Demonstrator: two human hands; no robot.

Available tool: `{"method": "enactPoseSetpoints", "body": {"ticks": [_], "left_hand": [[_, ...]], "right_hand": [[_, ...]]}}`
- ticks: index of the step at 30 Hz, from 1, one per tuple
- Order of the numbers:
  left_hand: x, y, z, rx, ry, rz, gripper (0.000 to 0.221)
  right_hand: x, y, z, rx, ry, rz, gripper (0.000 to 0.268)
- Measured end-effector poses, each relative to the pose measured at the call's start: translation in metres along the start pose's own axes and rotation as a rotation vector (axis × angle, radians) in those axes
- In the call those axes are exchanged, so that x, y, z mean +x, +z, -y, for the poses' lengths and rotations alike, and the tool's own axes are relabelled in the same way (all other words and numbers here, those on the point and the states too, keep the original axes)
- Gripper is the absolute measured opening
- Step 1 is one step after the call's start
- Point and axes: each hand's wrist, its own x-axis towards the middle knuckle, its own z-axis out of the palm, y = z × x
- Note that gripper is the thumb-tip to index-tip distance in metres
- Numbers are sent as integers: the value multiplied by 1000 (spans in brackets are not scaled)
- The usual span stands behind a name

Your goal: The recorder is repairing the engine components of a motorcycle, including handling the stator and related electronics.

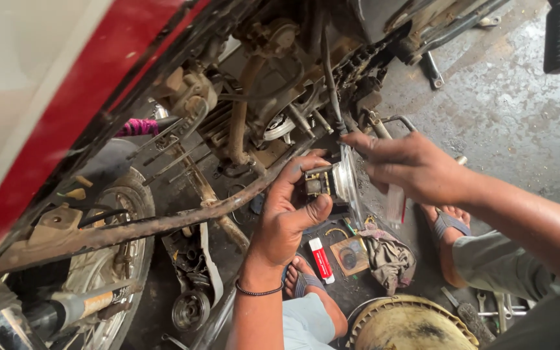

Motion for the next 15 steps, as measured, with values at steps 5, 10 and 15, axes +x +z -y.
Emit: {"method": "enactPoseSetpoints", "body": {"ticks": [5,10,15], "left_hand": [[0,-2,0,-21,11,-22,46],[-1,0,-3,-21,19,-33,45],[1,5,-7,5,2,-60,41]], "right_hand": [[-15,18,46,-354,-14,18,57],[-25,20,53,-740,-166,-26,70],[-27,7,52,-622,-233,-124,64]]}}
